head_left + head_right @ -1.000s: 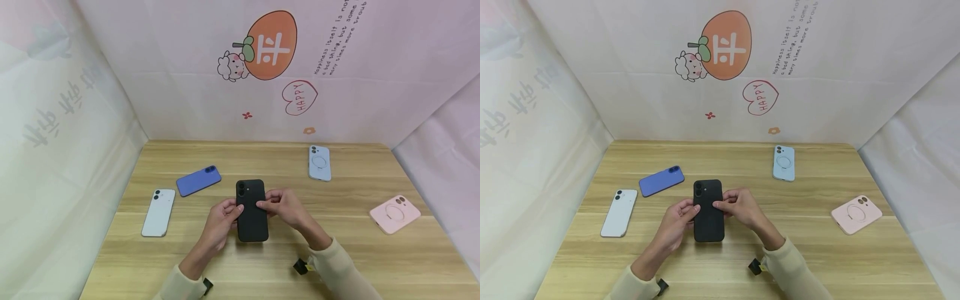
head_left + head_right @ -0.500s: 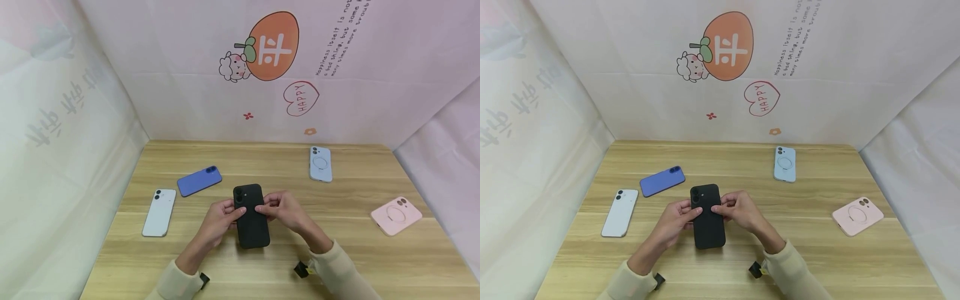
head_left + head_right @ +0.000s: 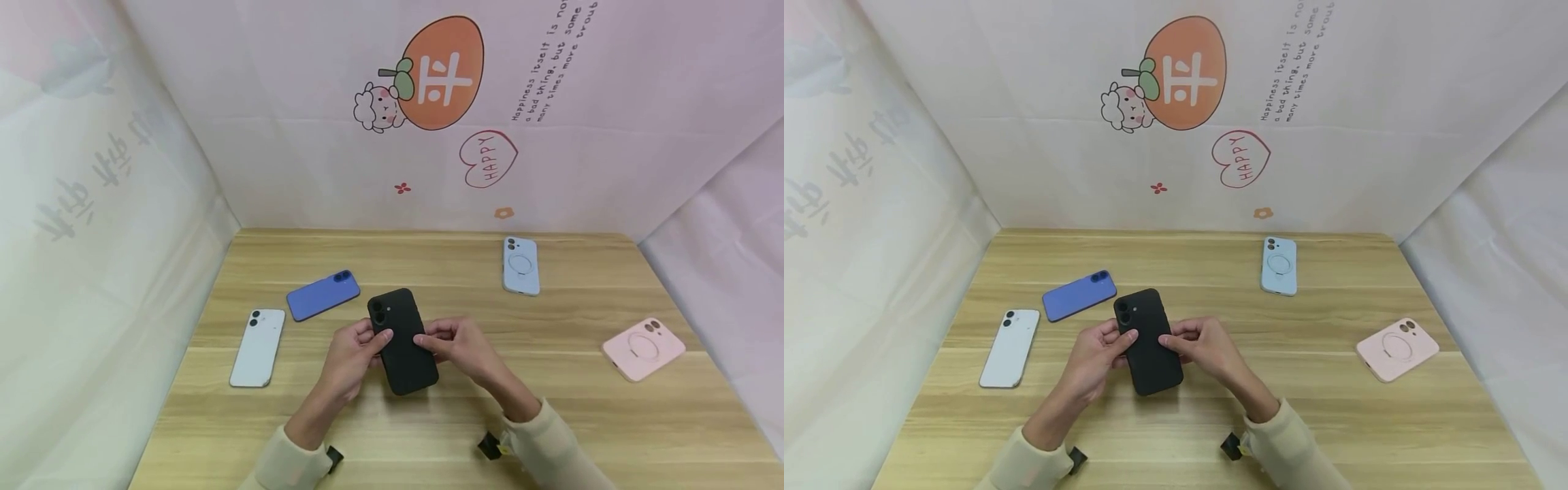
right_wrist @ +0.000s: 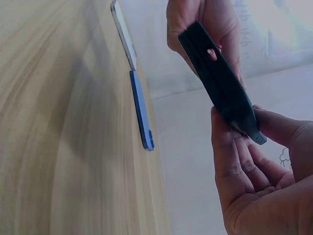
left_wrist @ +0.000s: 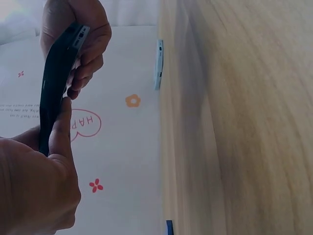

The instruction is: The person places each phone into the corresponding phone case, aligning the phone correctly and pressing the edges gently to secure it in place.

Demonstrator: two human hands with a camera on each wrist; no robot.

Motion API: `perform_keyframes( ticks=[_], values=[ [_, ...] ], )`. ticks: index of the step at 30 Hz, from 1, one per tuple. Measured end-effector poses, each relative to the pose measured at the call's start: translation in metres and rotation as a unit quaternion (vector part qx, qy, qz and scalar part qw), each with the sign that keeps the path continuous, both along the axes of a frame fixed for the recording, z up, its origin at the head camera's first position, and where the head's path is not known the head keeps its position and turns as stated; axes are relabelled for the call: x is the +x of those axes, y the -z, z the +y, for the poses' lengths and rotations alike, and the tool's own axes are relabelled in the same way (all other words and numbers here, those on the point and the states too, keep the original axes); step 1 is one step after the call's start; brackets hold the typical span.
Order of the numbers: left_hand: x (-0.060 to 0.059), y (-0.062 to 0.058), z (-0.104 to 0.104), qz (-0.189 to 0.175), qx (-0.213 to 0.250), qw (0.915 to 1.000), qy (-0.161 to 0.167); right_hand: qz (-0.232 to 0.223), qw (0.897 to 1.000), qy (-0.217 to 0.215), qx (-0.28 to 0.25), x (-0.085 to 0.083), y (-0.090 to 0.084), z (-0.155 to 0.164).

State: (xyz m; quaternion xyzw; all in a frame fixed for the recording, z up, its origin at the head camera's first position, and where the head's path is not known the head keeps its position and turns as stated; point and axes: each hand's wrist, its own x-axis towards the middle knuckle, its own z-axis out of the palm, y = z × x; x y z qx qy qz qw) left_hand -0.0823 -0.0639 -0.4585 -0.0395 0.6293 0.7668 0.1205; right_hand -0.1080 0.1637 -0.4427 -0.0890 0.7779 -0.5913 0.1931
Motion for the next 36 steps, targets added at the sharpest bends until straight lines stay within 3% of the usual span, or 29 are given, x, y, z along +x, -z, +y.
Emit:
perform_keyframes(
  ticks=[7, 19, 27, 36],
  values=[
    [0.000, -0.001, 0.000, 0.005, -0.001, 0.9995, -0.031, 0.012, 1.000, -0.011, 0.007, 0.003, -0.001, -0.002],
    [-0.001, 0.003, -0.003, -0.018, 0.035, 0.9992, 0.005, 0.044, 0.998, -0.014, 0.040, 0.006, 0.001, 0.001],
    [-0.001, 0.004, -0.009, -0.041, 0.036, 0.9980, 0.033, 0.077, 0.993, -0.076, 0.050, 0.004, 0.002, 0.007],
    [0.002, 0.006, -0.015, -0.026, 0.028, 0.9958, 0.083, 0.092, 0.981, -0.164, 0.047, -0.001, 0.000, 0.016]
  ],
)
